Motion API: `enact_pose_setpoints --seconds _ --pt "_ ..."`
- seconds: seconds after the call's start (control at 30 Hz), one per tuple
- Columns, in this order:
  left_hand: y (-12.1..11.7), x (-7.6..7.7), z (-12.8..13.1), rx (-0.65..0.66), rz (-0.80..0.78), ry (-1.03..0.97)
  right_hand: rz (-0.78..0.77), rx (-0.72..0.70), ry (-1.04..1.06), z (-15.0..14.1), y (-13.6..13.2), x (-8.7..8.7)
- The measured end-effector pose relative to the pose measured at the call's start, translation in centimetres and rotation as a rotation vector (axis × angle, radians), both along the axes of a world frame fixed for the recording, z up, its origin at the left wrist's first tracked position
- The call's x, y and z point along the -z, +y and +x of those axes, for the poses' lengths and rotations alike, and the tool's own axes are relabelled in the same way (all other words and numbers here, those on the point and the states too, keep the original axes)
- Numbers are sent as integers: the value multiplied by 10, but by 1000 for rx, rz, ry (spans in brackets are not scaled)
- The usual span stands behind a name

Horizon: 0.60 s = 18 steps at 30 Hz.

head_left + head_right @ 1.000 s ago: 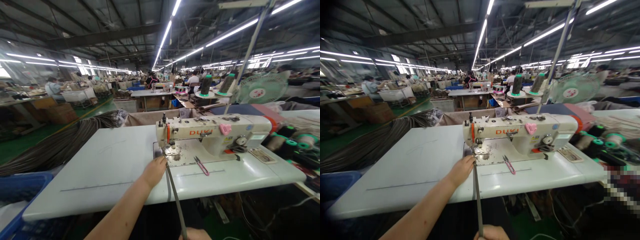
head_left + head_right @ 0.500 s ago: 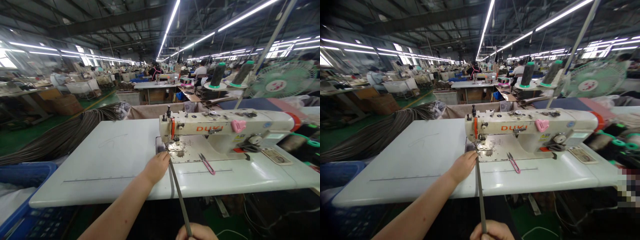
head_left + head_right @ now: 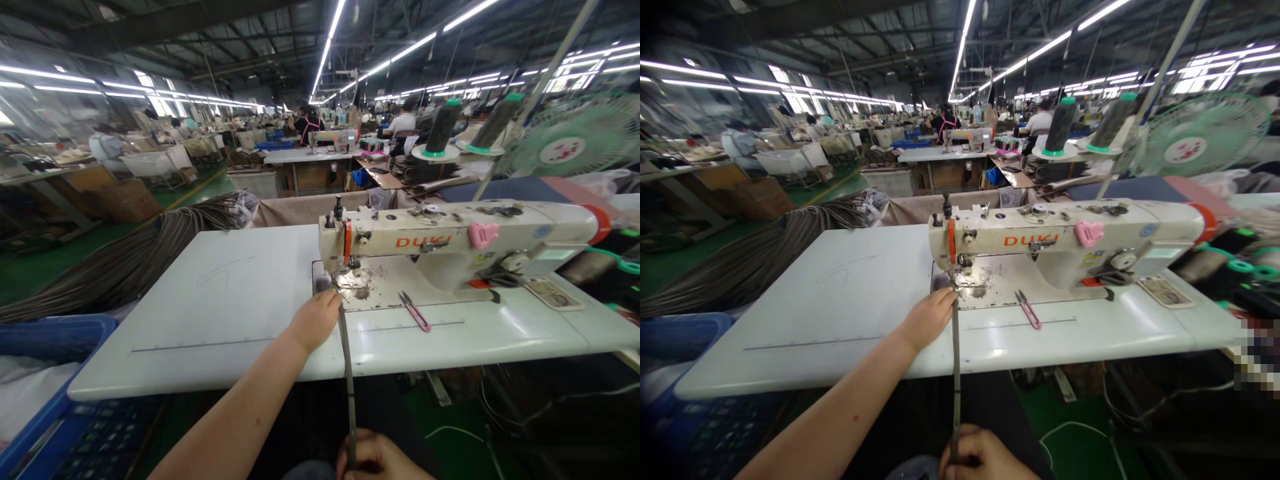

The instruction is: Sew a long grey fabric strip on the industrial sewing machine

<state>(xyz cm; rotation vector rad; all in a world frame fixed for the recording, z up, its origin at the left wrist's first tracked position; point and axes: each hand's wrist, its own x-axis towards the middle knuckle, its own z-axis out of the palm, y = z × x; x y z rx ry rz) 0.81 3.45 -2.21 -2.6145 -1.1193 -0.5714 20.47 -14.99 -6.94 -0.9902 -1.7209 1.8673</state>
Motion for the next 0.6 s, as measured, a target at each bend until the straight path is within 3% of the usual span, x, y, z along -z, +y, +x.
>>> enact_pose_setpoints --seconds 0.07,0.17,0.37,0.43,0.6 --pt "-1 -1 0 -14 -37 -14 13 20 -62 -3 -5 1" --pt "-1 0 -1 -16 -67 -36 16 124 -40 -5 -9 -18" --pt "-1 3 -1 -19 -62 -65 -377 327 579 5 -12 -74" --pt "-1 2 -1 -18 -61 -55 -337 347 598 9 -12 -81" --pt "-2 -2 -1 -21 -73 -19 -47 269 271 16 -10 -79"
